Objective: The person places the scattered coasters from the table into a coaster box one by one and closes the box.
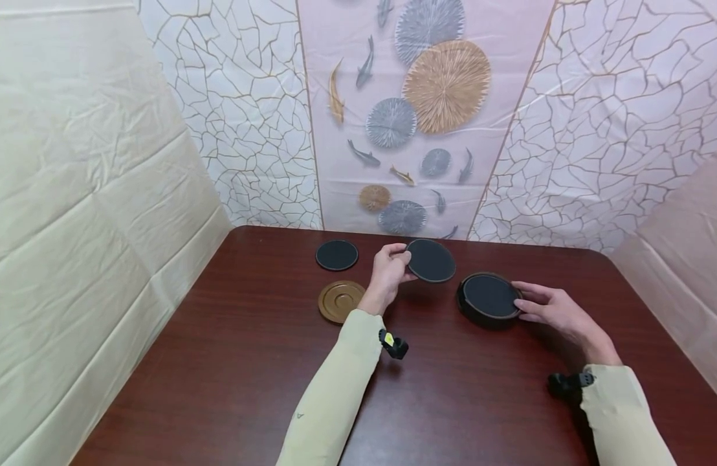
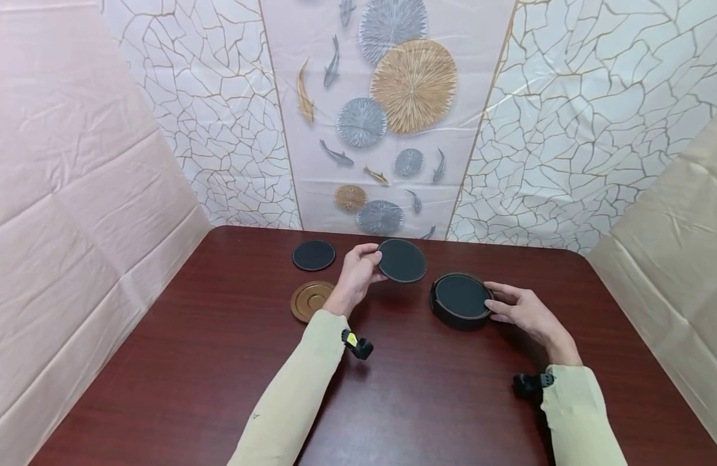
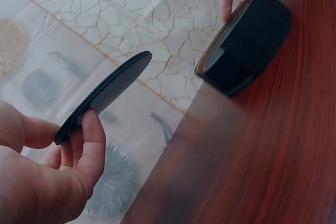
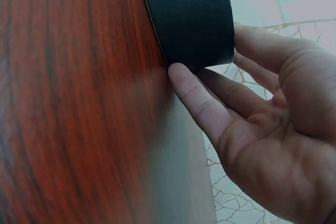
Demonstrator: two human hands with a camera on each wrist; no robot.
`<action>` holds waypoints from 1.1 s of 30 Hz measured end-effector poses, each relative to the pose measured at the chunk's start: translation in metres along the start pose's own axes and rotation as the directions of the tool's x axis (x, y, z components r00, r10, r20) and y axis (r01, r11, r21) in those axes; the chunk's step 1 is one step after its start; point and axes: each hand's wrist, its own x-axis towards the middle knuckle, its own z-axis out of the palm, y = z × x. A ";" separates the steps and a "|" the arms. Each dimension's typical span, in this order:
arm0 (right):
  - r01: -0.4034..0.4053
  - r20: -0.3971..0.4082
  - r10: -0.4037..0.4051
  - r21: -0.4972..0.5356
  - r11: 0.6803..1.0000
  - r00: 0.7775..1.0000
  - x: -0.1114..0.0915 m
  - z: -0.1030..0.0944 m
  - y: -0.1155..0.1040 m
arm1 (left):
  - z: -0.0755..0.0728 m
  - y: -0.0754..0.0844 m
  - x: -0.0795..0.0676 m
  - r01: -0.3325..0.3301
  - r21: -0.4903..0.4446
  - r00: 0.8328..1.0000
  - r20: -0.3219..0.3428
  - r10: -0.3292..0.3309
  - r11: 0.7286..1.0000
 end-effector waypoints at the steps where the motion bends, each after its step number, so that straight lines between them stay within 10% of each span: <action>1: 0.003 0.002 -0.003 -0.001 1.000 1.000 0.000 0.000 0.000 | 0.003 -0.001 -0.001 0.001 -0.008 1.000 -0.001 -0.001 1.000; 33: -0.012 -0.004 0.012 -0.015 1.000 1.000 0.001 -0.001 -0.001 | 0.070 -0.044 -0.019 0.076 -0.067 0.997 0.033 -0.074 0.995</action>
